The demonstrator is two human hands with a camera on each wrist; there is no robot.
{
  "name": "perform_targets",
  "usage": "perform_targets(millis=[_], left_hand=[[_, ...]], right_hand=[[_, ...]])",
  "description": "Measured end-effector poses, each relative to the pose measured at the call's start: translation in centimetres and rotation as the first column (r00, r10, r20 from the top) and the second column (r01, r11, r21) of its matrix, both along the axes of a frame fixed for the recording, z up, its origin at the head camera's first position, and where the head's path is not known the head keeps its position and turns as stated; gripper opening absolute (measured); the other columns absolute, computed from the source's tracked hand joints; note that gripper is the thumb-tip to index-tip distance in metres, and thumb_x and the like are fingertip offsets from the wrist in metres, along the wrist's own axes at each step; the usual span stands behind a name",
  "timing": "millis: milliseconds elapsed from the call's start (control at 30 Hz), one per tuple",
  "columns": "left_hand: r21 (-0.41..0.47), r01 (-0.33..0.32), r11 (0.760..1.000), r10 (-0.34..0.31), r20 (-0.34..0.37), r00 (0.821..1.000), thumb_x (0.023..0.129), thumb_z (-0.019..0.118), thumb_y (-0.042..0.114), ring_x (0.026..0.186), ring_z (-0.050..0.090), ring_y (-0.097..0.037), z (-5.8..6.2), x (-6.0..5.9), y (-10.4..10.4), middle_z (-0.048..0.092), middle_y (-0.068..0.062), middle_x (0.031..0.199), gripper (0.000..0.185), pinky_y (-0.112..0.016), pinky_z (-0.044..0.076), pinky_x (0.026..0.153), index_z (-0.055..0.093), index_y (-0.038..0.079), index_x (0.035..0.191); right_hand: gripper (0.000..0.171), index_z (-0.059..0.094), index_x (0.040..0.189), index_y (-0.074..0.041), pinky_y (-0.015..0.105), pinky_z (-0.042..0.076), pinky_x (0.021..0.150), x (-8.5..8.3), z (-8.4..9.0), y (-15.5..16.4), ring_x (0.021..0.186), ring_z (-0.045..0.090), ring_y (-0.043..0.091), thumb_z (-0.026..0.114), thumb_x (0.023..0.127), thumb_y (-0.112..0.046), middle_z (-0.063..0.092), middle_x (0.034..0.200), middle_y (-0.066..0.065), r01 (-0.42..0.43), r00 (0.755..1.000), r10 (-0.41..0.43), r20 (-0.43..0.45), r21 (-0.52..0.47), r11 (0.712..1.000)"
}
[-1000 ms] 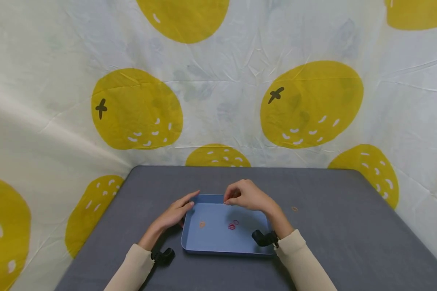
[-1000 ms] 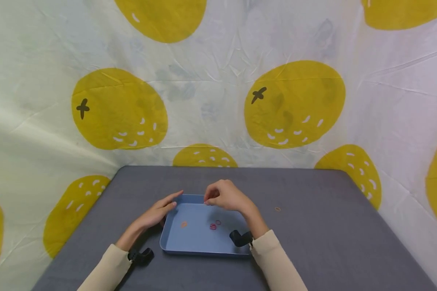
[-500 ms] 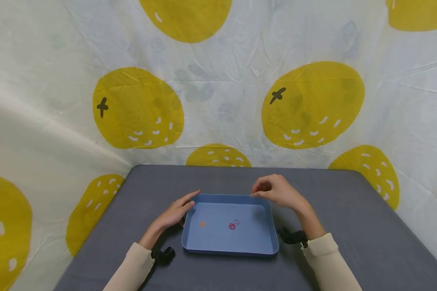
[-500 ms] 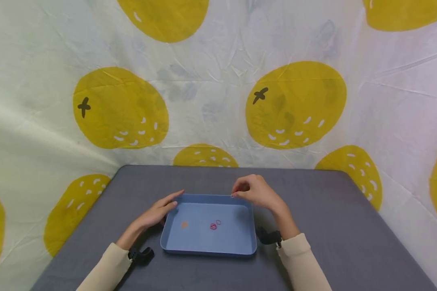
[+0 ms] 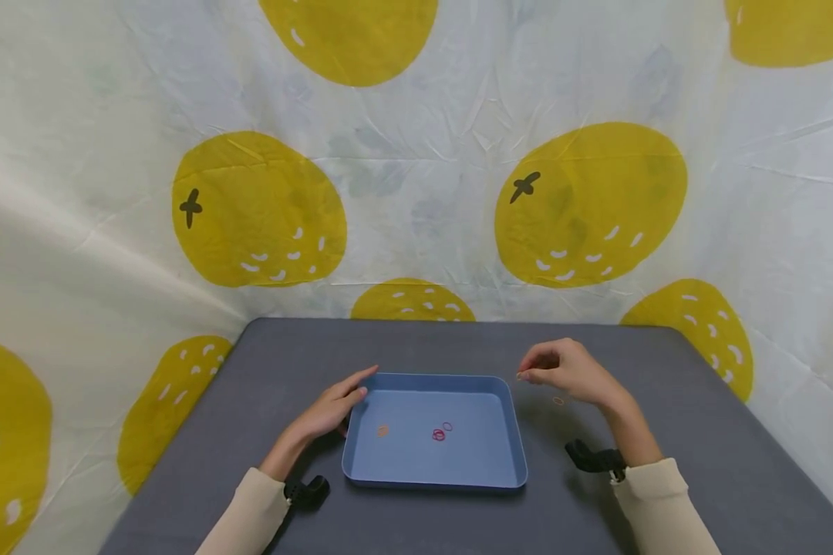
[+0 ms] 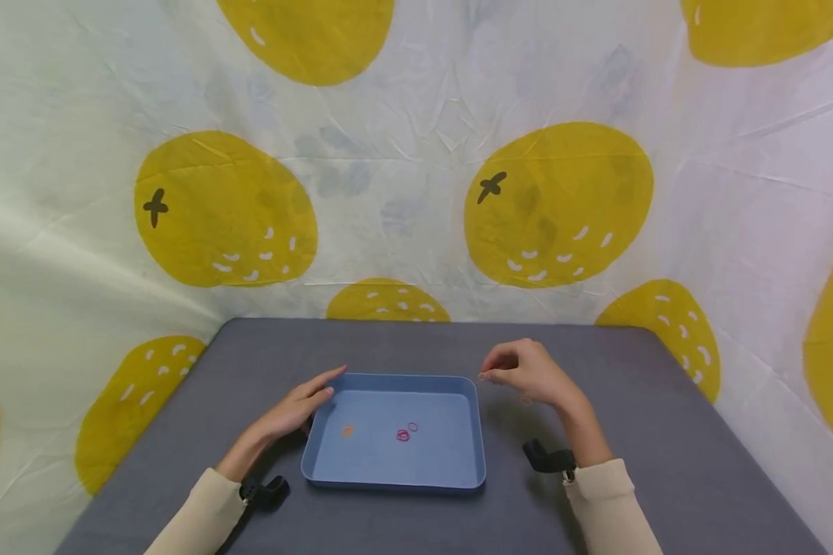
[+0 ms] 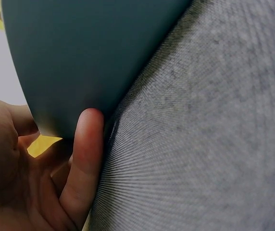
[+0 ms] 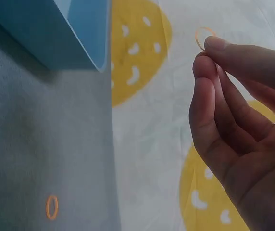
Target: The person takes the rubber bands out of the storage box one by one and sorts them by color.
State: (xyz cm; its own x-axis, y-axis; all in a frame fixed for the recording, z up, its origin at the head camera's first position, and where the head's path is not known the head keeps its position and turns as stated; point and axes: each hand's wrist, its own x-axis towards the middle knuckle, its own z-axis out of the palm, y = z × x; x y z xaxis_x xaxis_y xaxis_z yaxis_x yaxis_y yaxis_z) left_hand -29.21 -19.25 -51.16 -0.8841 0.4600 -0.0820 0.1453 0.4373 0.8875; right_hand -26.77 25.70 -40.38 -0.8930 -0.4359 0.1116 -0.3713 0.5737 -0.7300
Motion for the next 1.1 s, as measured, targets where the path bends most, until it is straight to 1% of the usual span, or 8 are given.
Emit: perform_targets(millis=[200, 433, 567, 667, 733, 800, 933, 1100], left_hand=[[-0.002, -0.002, 1.000, 0.002, 0.004, 1.000, 0.113, 0.041, 0.034, 0.084, 0.066, -0.024, -0.2, 0.2, -0.3, 0.030, -0.015, 0.169, 0.051, -0.041, 0.057, 0.053, 0.032, 0.033, 0.163], [0.012, -0.006, 1.000, 0.006, 0.011, 1.000, 0.114, 0.041, 0.031, 0.109, 0.064, -0.028, -0.4, 0.2, -0.4, 0.029, -0.016, 0.169, 0.050, -0.043, 0.058, 0.054, 0.033, 0.033, 0.163], [0.010, -0.007, 1.000, 0.007, 0.013, 1.000, 0.113, 0.042, 0.032, 0.107, 0.064, -0.028, -0.4, 0.1, -0.4, 0.030, -0.016, 0.169, 0.050, -0.043, 0.058, 0.054, 0.033, 0.034, 0.163], [0.012, -0.003, 1.000, 0.003, 0.014, 1.000, 0.113, 0.042, 0.033, 0.099, 0.065, -0.026, -0.4, 0.1, -0.4, 0.030, -0.017, 0.168, 0.051, -0.043, 0.058, 0.054, 0.033, 0.033, 0.163], [0.015, 0.001, 1.000, -0.001, 0.015, 1.000, 0.113, 0.042, 0.033, 0.093, 0.065, -0.025, -0.3, 0.1, -0.3, 0.031, -0.018, 0.168, 0.051, -0.043, 0.057, 0.054, 0.033, 0.032, 0.163], [0.015, 0.002, 1.000, -0.002, 0.015, 1.000, 0.113, 0.043, 0.034, 0.091, 0.065, -0.024, -0.3, 0.1, -0.3, 0.031, -0.018, 0.168, 0.051, -0.042, 0.057, 0.053, 0.033, 0.032, 0.163], [0.015, 0.003, 1.000, -0.003, 0.017, 1.000, 0.113, 0.043, 0.034, 0.095, 0.064, -0.023, -0.3, 0.0, -0.3, 0.031, -0.018, 0.168, 0.051, -0.042, 0.057, 0.054, 0.033, 0.034, 0.163], [0.021, 0.002, 1.000, -0.002, 0.019, 1.000, 0.113, 0.043, 0.033, 0.101, 0.064, -0.026, -0.4, 0.0, -0.2, 0.030, -0.017, 0.168, 0.051, -0.043, 0.057, 0.054, 0.034, 0.033, 0.163]], right_hand=[[0.008, 0.078, 0.098, -0.006, 0.028, 0.060, 0.073, -0.2, -0.7, 2.0, 0.080, 0.071, 0.009, 0.075, 0.095, -0.014, 0.077, 0.093, 0.004, 0.007, 1.000, -0.009, -0.029, -0.065, 0.998], [0.009, 0.078, 0.098, -0.003, 0.027, 0.058, 0.070, -0.1, -1.4, 4.6, 0.078, 0.068, 0.011, 0.074, 0.096, -0.011, 0.077, 0.092, 0.007, 0.069, 0.998, -0.068, 0.015, -0.052, 0.996], [0.012, 0.077, 0.099, -0.001, 0.029, 0.057, 0.070, -0.2, -2.0, 5.9, 0.077, 0.068, 0.017, 0.073, 0.096, -0.011, 0.076, 0.095, 0.015, 0.104, 0.993, -0.102, 0.061, -0.024, 0.994], [0.014, 0.077, 0.100, 0.002, 0.032, 0.058, 0.070, -0.3, -2.6, 6.6, 0.077, 0.067, 0.020, 0.073, 0.097, -0.011, 0.074, 0.097, 0.022, 0.125, 0.987, -0.124, 0.099, -0.007, 0.992], [0.016, 0.076, 0.102, 0.004, 0.033, 0.059, 0.072, -0.3, -2.8, 6.9, 0.079, 0.067, 0.020, 0.072, 0.097, -0.011, 0.074, 0.099, 0.024, 0.127, 0.983, -0.126, 0.132, -0.002, 0.992], [0.017, 0.075, 0.103, 0.005, 0.034, 0.060, 0.073, -0.3, -3.1, 7.2, 0.081, 0.069, 0.021, 0.071, 0.098, -0.010, 0.074, 0.100, 0.024, 0.122, 0.980, -0.121, 0.158, 0.001, 0.993], [0.017, 0.074, 0.103, 0.007, 0.034, 0.060, 0.072, 0.0, -3.6, 7.7, 0.080, 0.068, 0.019, 0.070, 0.098, -0.008, 0.074, 0.098, 0.023, 0.121, 0.975, -0.122, 0.183, 0.020, 0.992], [0.015, 0.074, 0.102, 0.008, 0.031, 0.054, 0.064, 0.1, -4.2, 8.2, 0.071, 0.061, 0.015, 0.070, 0.096, -0.006, 0.073, 0.091, 0.020, 0.160, 0.969, -0.168, 0.184, 0.056, 0.986]])
